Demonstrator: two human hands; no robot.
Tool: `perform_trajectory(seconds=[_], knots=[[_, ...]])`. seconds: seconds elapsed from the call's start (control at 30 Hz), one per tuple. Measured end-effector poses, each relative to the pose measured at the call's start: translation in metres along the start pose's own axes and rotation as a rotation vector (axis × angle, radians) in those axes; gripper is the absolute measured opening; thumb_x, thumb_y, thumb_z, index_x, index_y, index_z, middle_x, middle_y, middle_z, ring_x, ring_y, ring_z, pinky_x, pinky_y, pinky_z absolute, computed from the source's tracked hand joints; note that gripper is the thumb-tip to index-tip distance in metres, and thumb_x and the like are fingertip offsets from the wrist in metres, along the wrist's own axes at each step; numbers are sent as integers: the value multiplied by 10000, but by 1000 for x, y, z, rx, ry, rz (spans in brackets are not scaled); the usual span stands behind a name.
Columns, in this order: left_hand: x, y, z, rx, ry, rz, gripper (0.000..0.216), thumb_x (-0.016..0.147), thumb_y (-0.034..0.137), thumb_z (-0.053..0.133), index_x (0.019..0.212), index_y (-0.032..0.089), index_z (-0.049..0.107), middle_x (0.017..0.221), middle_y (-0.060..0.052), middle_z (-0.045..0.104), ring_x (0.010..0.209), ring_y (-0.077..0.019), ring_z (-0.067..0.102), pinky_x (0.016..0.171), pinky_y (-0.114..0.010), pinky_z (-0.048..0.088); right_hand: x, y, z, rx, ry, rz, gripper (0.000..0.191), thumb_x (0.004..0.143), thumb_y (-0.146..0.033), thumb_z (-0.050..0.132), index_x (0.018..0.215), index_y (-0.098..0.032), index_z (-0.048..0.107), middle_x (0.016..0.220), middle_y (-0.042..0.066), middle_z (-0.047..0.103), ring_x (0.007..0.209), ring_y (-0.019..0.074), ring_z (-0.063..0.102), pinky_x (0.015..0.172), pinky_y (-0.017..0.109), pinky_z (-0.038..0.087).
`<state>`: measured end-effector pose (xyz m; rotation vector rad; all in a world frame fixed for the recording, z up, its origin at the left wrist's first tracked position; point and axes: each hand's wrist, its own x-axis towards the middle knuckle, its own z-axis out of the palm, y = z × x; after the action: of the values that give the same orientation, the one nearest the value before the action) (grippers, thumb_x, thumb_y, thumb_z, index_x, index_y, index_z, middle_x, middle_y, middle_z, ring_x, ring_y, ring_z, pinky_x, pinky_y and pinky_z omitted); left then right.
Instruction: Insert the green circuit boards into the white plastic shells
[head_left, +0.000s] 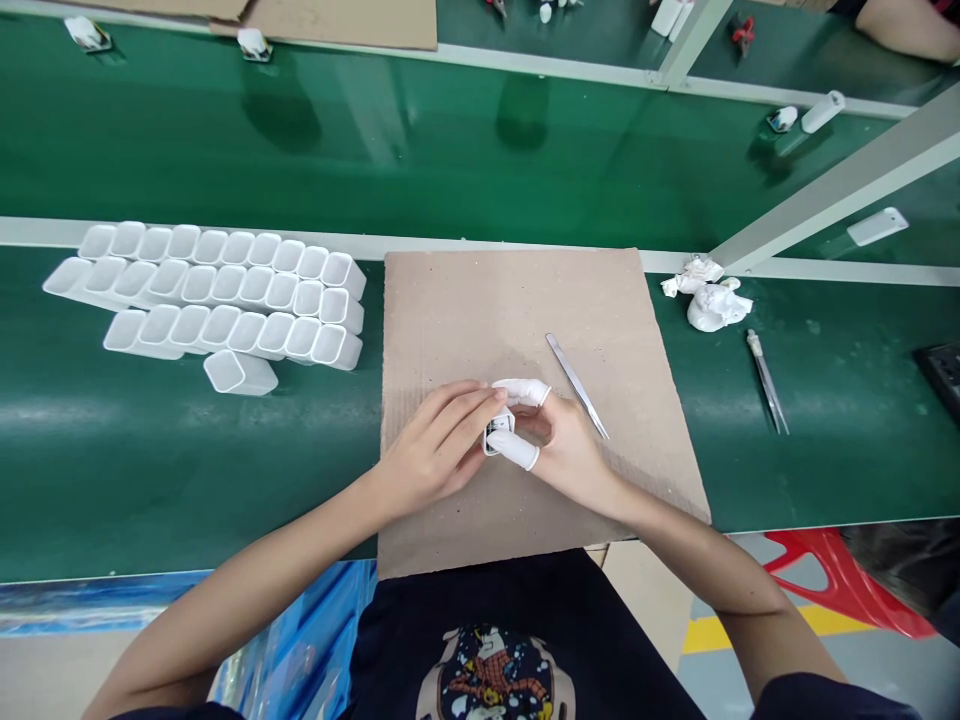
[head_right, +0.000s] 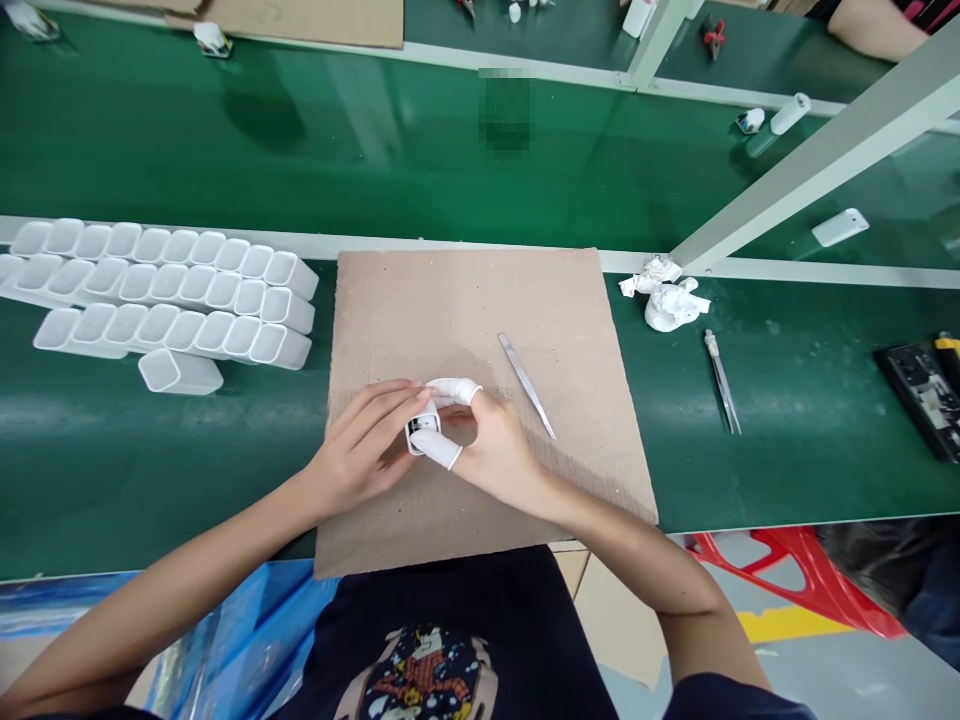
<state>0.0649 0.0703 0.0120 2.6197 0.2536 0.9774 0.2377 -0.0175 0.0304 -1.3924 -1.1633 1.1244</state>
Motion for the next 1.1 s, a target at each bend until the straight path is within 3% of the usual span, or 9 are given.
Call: perform_trajectory(seconds=[0.13,0.33,0.47,0.77,0.87,1.0,1.1], knots=[[6,1,-6,-98,11,-81,654,900,154,643,1500,174,384,1164,-155,684,1056,-275,647,864,-440,586,-2,-4,-12,-124,-2,-89,388,829,-318,741,1194,-229,648,1100,60,752,952,206,748,870,382,641],[6,0,-9,-56,26,-115,610,873,143,657,1443,193,446,1110,-127,692,982,-255,647,827,-417,574,-2,-14,-19,-221,13,-92,93,870,-264,667,929,-227,728,931,28,788,807,187,765,733,328,655],[4,-1,-5,41,3,-63,588,871,125,650,1424,177,459,1137,-132,698,990,-266,634,830,-426,577,-1,-13,-12,-252,-9,-25,108,869,-250,643,925,-224,730,913,27,791,812,197,770,752,352,655],[4,2,2,194,31,35,547,864,62,642,1385,131,492,1135,-130,724,995,-249,654,795,-382,561,0,-11,-8,-363,54,-46,122,868,-201,613,800,-232,709,763,-12,764,691,186,748,662,338,620],[6,3,1,123,17,-35,557,857,67,654,1387,134,496,1115,-136,714,965,-246,646,775,-376,543,2,-10,-13,-348,30,-54,138,890,-224,610,833,-233,736,797,-2,772,727,197,752,676,353,618],[8,3,-3,-9,15,-157,576,872,122,660,1416,198,486,1108,-114,696,935,-241,629,772,-374,527,1,-11,-22,-247,-103,-61,180,918,-242,605,972,-277,773,924,-15,787,816,195,757,724,352,623],[7,2,-5,-20,28,-157,595,877,144,676,1433,210,473,1110,-110,691,951,-241,629,789,-373,527,1,-11,-25,-228,-130,-52,231,910,-214,597,1050,-286,767,975,-16,787,863,198,758,765,359,630]])
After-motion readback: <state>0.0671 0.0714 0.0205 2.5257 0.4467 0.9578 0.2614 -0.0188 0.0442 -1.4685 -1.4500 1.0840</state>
